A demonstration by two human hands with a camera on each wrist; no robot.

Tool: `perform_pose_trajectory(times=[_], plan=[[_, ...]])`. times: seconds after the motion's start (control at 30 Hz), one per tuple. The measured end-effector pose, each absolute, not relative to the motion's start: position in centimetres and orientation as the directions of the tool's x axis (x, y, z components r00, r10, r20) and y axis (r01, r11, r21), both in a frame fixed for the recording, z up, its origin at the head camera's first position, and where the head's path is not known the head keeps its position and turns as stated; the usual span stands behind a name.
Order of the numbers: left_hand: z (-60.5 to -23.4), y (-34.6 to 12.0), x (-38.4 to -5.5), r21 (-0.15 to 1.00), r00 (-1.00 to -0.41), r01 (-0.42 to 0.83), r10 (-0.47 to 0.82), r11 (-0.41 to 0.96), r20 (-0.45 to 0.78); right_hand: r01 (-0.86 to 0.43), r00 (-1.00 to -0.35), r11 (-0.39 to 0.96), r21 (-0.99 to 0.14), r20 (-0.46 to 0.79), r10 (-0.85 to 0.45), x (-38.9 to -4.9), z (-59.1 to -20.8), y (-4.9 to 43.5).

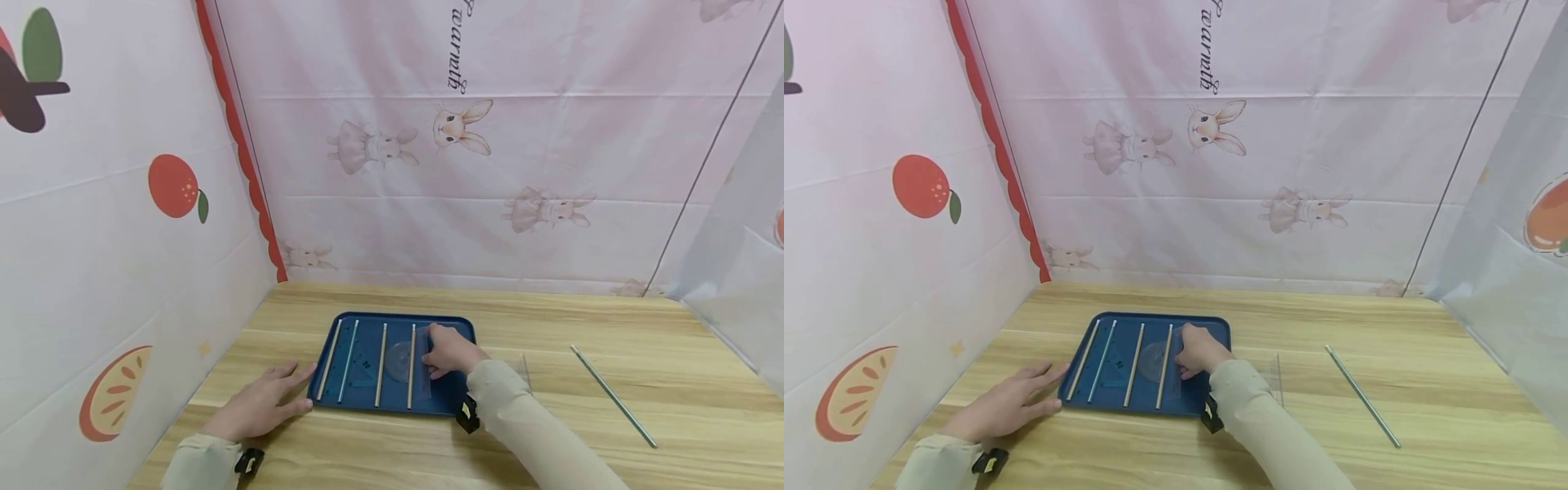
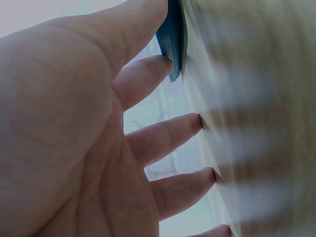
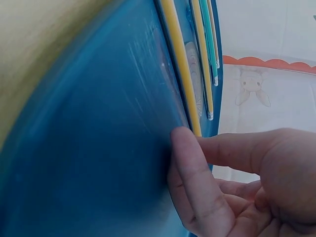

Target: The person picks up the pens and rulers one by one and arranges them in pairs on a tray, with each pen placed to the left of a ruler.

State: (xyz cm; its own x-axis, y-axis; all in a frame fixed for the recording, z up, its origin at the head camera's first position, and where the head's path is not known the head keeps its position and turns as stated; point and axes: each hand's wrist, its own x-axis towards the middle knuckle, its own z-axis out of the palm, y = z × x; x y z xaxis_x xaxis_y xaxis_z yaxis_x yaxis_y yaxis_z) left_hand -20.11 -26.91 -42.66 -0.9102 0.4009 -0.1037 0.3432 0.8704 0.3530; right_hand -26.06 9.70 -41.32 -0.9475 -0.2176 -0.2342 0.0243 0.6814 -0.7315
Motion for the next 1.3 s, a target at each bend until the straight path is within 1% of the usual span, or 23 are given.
perform_pose_trajectory(times=[0.77, 1.0, 1.3], plan=[[-42.8, -26.9, -20.1, 0.353, -0.91, 0.351, 0.405, 0.867, -0.089, 0.021, -0.945, 0.703, -0.711, -0.244, -0.218, -26.2, -41.4, 10.0], [-42.8, -26.9, -20.1, 0.357, -0.907, 0.355, 0.411, 0.864, -0.091, -0.001, -0.945, 0.715, -0.7, -0.233, -0.23, -26.1, -41.3, 10.3], [-42.7, -26.8, -20.3, 0.355, -0.913, 0.338, 0.396, 0.871, -0.102, -0.018, -0.944, 0.681, -0.732, -0.213, -0.254, -25.6, -40.4, 11.2]])
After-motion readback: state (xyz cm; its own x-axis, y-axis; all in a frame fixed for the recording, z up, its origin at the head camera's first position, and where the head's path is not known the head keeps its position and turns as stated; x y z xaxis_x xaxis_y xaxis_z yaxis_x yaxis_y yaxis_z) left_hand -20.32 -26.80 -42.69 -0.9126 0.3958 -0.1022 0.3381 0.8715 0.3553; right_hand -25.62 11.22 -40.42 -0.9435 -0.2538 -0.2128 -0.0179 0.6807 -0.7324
